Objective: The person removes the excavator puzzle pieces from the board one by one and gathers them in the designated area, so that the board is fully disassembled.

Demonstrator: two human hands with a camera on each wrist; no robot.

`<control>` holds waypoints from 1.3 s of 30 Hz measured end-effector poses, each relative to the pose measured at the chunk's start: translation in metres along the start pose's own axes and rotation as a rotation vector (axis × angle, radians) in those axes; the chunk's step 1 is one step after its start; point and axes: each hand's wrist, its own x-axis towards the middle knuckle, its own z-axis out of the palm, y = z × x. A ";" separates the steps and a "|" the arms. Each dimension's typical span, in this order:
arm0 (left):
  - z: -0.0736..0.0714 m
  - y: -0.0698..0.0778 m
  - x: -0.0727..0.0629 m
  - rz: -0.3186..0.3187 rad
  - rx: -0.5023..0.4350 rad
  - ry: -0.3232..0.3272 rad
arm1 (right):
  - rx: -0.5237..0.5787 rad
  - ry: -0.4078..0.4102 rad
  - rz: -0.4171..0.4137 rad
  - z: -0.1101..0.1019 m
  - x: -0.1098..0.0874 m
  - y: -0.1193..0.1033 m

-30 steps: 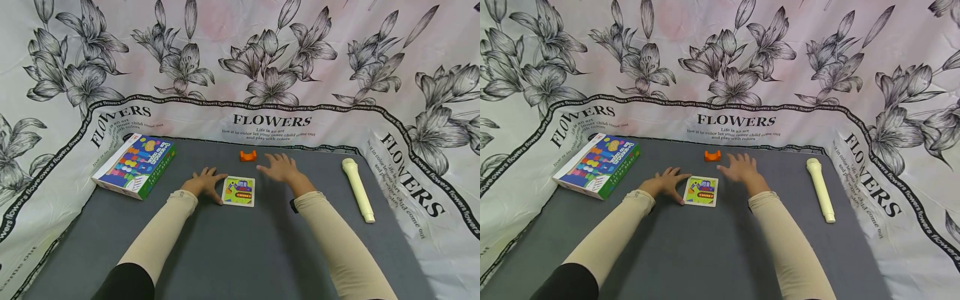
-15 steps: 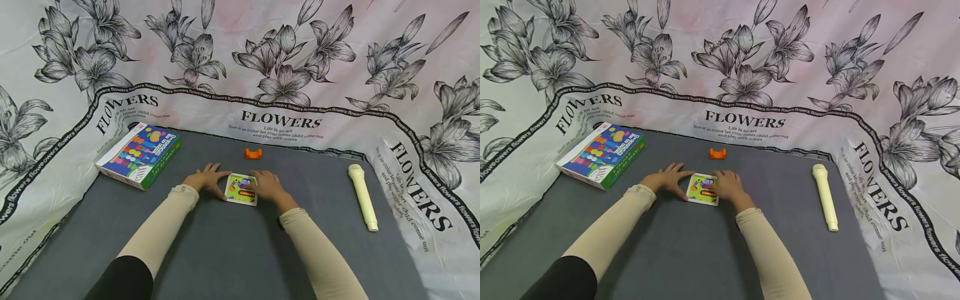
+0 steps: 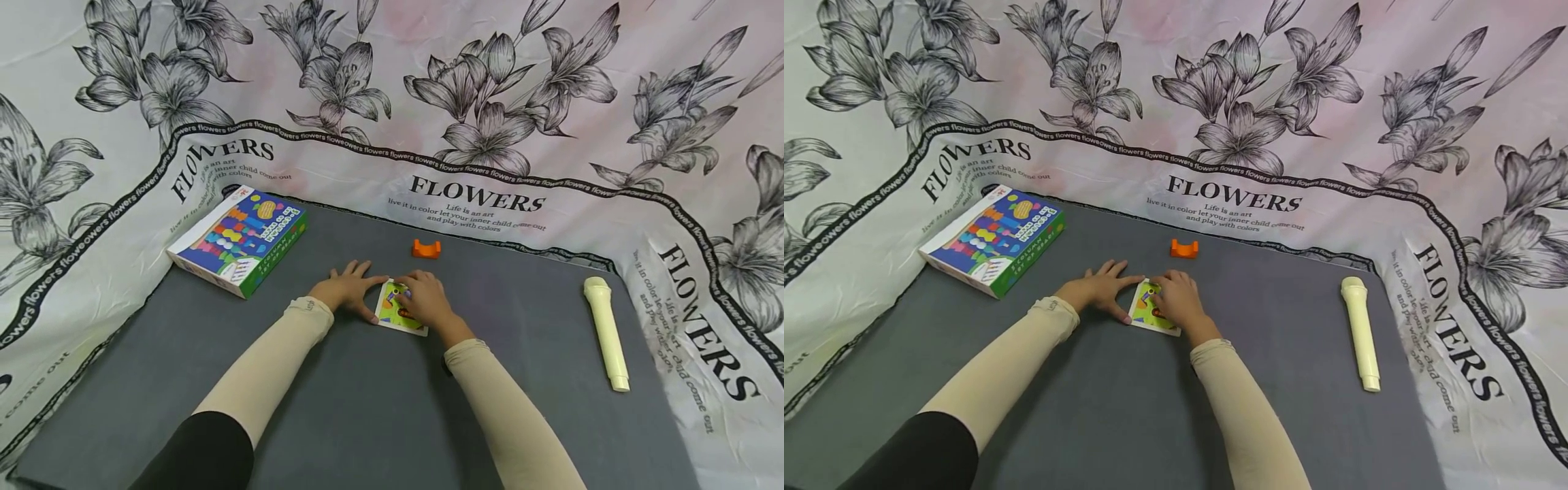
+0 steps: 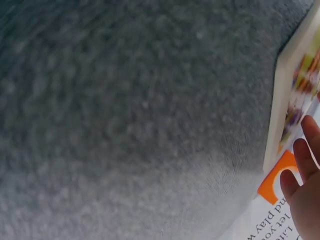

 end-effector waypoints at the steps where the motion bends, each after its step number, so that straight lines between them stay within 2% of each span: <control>1: 0.000 0.000 0.000 0.001 0.012 -0.004 | -0.004 0.001 0.002 0.001 0.000 0.000; 6: 0.003 -0.002 0.001 0.008 0.067 -0.018 | -0.015 0.001 0.033 0.006 0.004 0.000; 11: 0.007 -0.007 0.001 0.038 0.103 0.017 | 0.026 0.008 0.055 0.008 0.007 0.000; 13: 0.010 -0.009 0.001 0.074 0.129 0.047 | 0.034 0.009 0.059 0.007 0.008 -0.001; 20: 0.020 -0.015 0.000 0.263 0.217 0.180 | 0.024 0.003 0.078 0.006 0.008 -0.003; 24: 0.026 -0.017 0.001 0.308 0.259 0.222 | 0.036 -0.014 0.100 0.006 0.007 -0.002; 28: 0.030 -0.019 -0.001 0.336 0.241 0.234 | 0.051 -0.026 0.110 0.006 0.007 -0.003; 35: 0.029 -0.019 -0.003 0.357 0.327 0.220 | 0.044 -0.033 0.105 0.005 0.008 -0.004; 39: 0.026 -0.018 -0.004 0.357 0.337 0.202 | 0.035 -0.053 0.094 0.003 0.008 -0.005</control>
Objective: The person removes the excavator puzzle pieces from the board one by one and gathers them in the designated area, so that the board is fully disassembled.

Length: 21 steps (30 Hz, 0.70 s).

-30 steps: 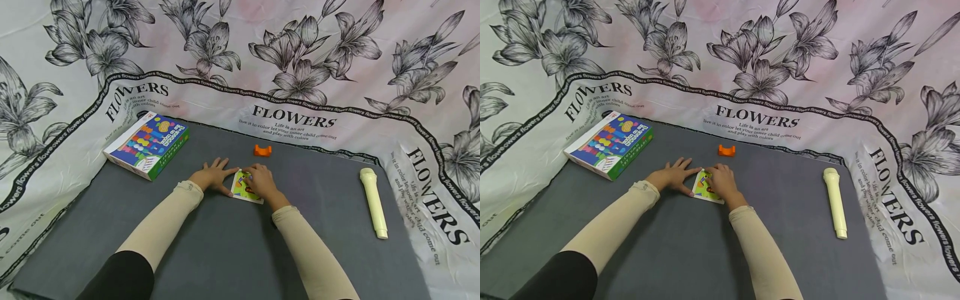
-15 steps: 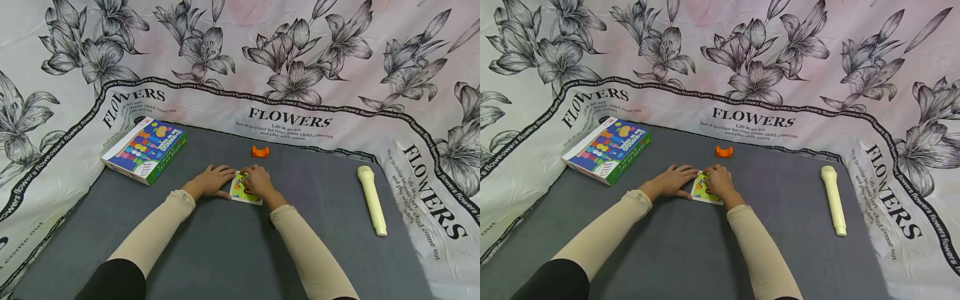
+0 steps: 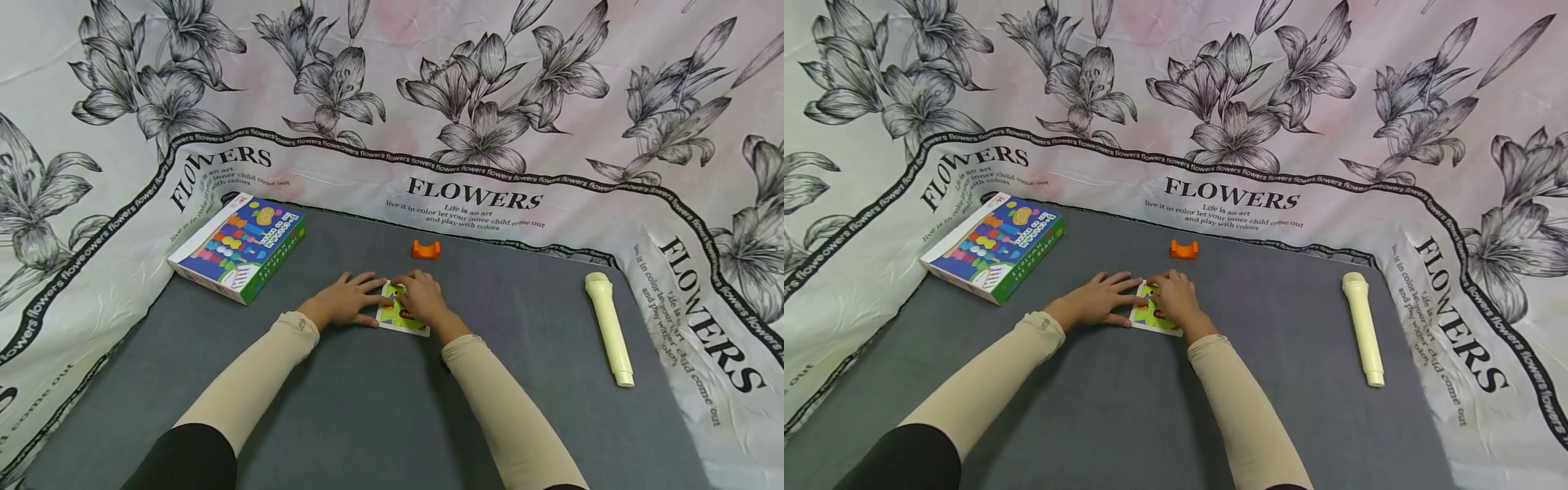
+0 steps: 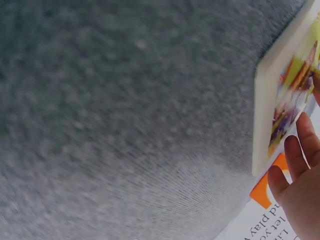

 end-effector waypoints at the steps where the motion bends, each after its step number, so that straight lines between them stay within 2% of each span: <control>1: 0.000 0.000 0.000 -0.001 -0.002 -0.004 | -0.002 -0.007 -0.002 0.000 0.000 0.000; 8: -0.004 0.002 0.000 -0.010 -0.021 -0.016 | 0.019 -0.053 0.000 -0.004 0.004 0.000; 13: -0.001 0.004 -0.001 -0.008 -0.043 -0.023 | 0.033 -0.095 -0.011 -0.008 0.005 0.000; 16: 0.000 0.004 -0.001 -0.013 -0.039 -0.033 | 0.009 -0.112 -0.043 -0.009 0.007 0.001; 21: -0.003 0.003 -0.002 -0.022 -0.015 -0.038 | -0.056 -0.098 -0.103 -0.013 0.010 0.000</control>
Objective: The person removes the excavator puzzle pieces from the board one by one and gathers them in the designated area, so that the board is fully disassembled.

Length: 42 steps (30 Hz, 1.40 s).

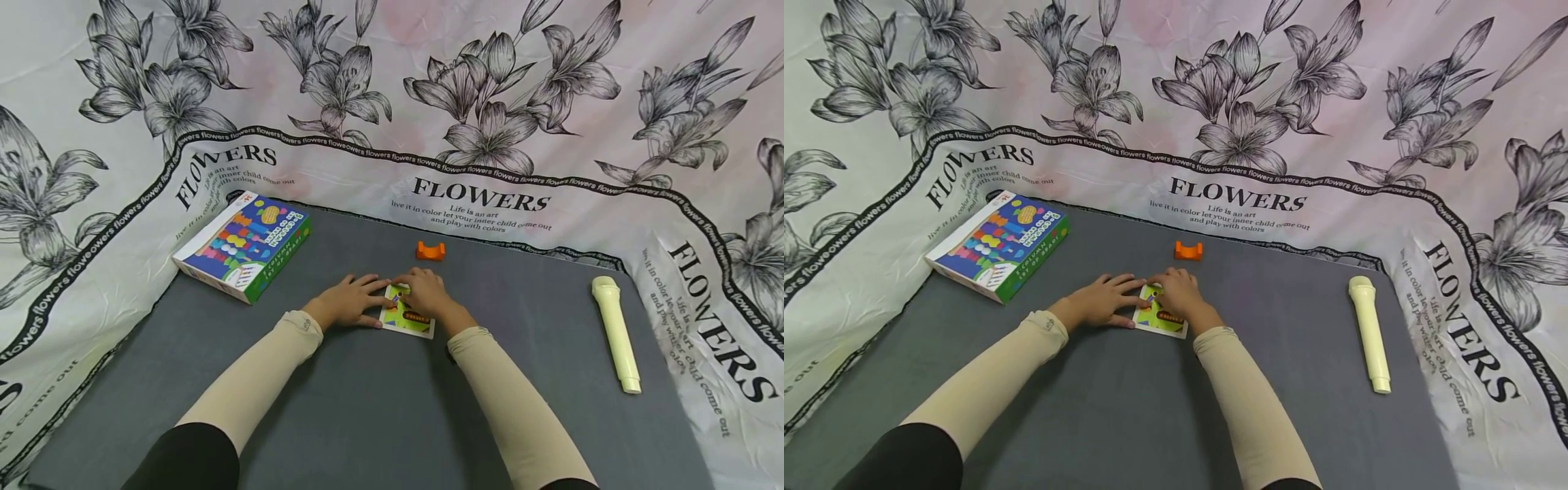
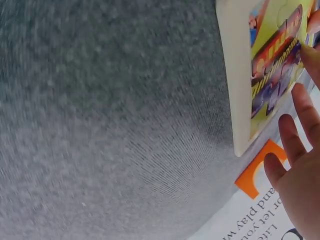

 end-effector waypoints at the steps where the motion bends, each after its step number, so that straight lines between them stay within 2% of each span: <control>1: -0.001 0.000 0.000 0.001 0.007 0.001 | -0.010 0.003 -0.004 -0.001 0.000 0.000; 9: 0.000 0.000 0.002 0.013 0.021 0.003 | -0.021 -0.030 -0.003 -0.008 0.004 -0.002; 17: 0.000 0.003 0.007 0.027 -0.009 0.023 | -0.032 -0.066 0.003 -0.015 0.005 0.001; 23: -0.002 0.000 0.009 0.020 0.014 0.029 | 0.019 -0.026 0.024 -0.020 0.010 0.003; 28: 0.002 -0.001 0.008 0.013 0.002 0.010 | 0.054 0.016 -0.048 -0.020 0.009 0.004; 33: 0.007 0.000 0.005 0.017 -0.008 0.009 | 0.087 0.004 -0.056 -0.018 0.007 0.007; 38: 0.005 0.000 0.004 0.014 -0.012 0.022 | 0.147 -0.011 -0.032 -0.020 0.009 0.010; 42: 0.005 -0.002 0.002 0.004 0.001 0.007 | 0.207 -0.031 -0.022 -0.025 0.009 0.012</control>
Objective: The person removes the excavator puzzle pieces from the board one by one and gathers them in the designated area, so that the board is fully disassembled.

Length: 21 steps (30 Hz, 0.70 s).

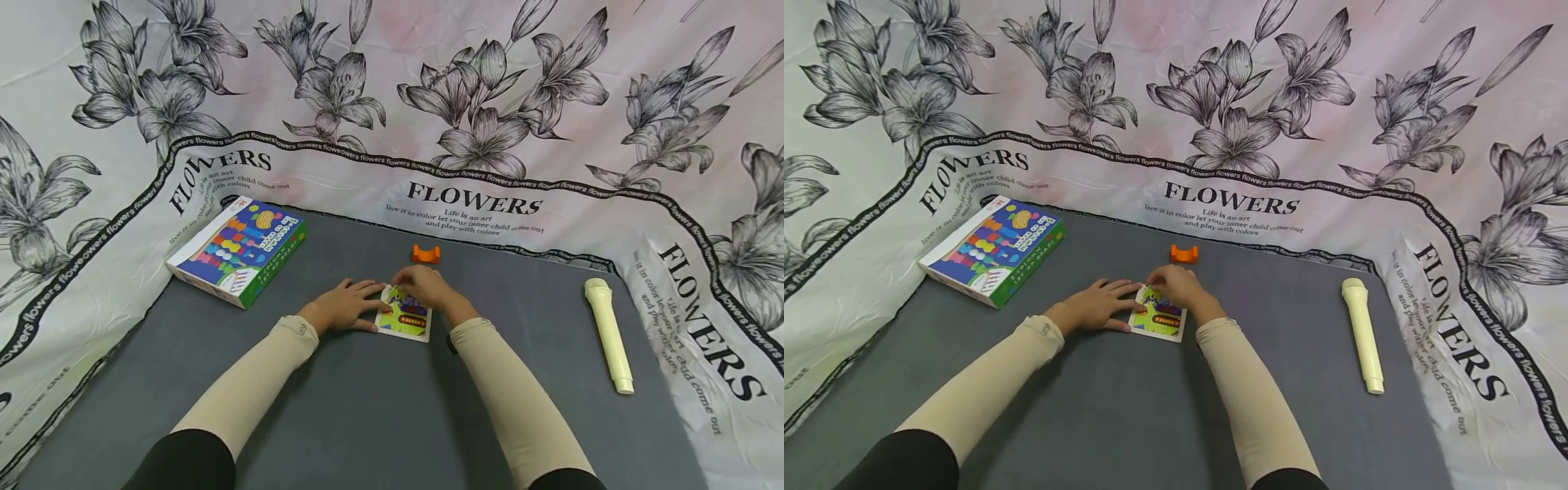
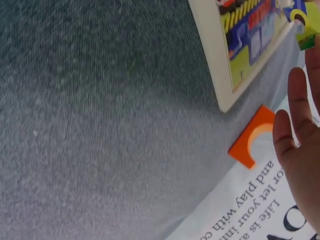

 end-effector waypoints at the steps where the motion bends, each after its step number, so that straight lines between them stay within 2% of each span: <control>1: 0.000 0.001 0.002 0.002 0.000 -0.004 | 0.007 -0.004 0.004 -0.003 -0.003 0.003; 7: 0.001 0.006 0.008 0.021 -0.018 0.010 | -0.017 -0.007 0.037 -0.022 -0.019 0.021; 13: -0.003 0.002 0.004 0.014 -0.037 0.012 | -0.042 -0.013 0.087 -0.041 -0.036 0.042; 21: -0.001 0.006 0.003 0.032 -0.059 0.031 | -0.012 -0.034 0.153 -0.042 -0.055 0.067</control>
